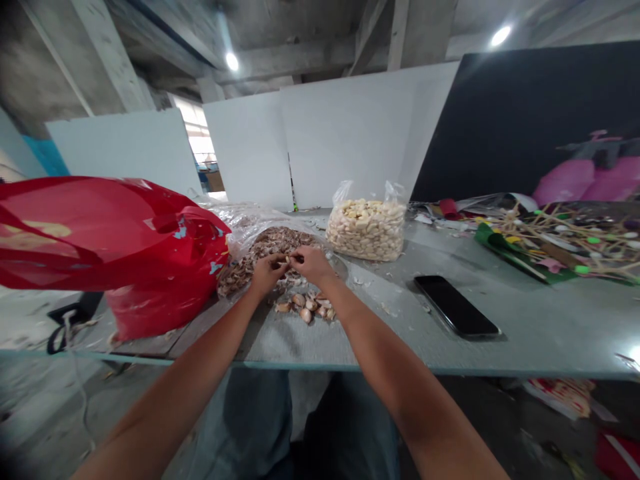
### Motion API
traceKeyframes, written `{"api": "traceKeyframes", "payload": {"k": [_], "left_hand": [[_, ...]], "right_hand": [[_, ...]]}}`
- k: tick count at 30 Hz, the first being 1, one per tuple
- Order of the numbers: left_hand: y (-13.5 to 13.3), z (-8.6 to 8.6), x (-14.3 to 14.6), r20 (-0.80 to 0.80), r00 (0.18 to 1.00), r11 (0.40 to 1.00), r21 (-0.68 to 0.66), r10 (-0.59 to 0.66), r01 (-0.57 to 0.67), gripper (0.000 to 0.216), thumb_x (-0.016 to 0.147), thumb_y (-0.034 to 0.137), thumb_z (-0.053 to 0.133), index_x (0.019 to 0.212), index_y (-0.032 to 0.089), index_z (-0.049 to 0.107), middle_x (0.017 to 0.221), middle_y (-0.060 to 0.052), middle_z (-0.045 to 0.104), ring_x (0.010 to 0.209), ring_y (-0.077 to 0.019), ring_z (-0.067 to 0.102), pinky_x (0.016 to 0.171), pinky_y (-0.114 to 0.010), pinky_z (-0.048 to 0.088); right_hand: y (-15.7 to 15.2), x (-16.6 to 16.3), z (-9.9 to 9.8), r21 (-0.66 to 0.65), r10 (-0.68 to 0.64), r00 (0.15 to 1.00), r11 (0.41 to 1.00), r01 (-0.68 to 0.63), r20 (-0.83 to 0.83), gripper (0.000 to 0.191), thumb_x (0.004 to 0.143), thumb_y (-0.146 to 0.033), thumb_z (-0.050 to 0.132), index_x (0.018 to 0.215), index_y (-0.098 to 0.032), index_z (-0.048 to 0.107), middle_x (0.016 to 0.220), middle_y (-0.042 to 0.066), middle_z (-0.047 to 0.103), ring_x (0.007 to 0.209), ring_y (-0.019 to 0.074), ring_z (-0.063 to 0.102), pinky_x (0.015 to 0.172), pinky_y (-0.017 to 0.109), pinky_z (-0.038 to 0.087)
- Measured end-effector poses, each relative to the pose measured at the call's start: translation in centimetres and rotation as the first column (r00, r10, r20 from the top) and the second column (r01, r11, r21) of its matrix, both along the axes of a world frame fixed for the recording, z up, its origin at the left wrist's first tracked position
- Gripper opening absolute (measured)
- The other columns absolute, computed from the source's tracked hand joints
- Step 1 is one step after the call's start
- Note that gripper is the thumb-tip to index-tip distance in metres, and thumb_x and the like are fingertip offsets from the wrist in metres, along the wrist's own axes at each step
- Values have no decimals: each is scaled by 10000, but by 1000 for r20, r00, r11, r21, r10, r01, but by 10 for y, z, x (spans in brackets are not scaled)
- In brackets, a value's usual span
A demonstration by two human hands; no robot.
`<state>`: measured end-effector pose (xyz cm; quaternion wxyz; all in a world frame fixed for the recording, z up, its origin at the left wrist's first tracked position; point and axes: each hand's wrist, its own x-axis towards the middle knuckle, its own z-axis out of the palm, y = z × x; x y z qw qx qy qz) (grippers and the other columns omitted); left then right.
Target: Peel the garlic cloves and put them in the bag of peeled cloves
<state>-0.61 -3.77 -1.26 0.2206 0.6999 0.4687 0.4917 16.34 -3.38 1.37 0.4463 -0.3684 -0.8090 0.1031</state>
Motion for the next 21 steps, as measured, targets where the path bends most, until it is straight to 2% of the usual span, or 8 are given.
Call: {"api": "traceKeyframes", "payload": {"k": [4, 9, 17, 21], "left_hand": [[-1, 0, 2, 72, 997, 999, -29, -41, 43, 382, 705, 388, 712, 994, 138, 718, 646, -19, 661, 495, -105, 555, 481, -208, 420], [-5, 5, 7, 262, 960, 988, -93, -94, 122, 427, 670, 393, 740, 1003, 127, 700, 592, 5, 631, 464, -111, 545, 452, -219, 415], [-7, 11, 9, 551, 831, 974, -133, -81, 183, 446, 665, 387, 737, 1032, 147, 660, 745, -9, 664, 462, -101, 557, 421, -221, 410], [-5, 9, 7, 648, 759, 968, -149, -59, 202, 450, 658, 393, 742, 1034, 166, 643, 691, 20, 623, 483, -94, 556, 440, -206, 411]], "right_hand": [[-3, -1, 1, -46, -46, 997, 998, 44, -54, 124, 772, -187, 587, 817, -143, 695, 798, 56, 678, 746, 162, 594, 694, 269, 445], [-4, 0, 1, -113, -115, 984, 989, 100, -134, 117, 761, -212, 562, 805, -148, 649, 726, 27, 646, 682, 151, 563, 656, 259, 429], [1, 0, -4, -132, -160, 969, 982, 137, -190, 147, 756, -264, 535, 814, -165, 627, 682, 0, 609, 634, 145, 546, 616, 254, 403], [5, 2, -6, -148, -197, 958, 975, 169, -209, 159, 757, -266, 518, 821, -176, 632, 675, -2, 614, 614, 144, 542, 616, 255, 411]]}}
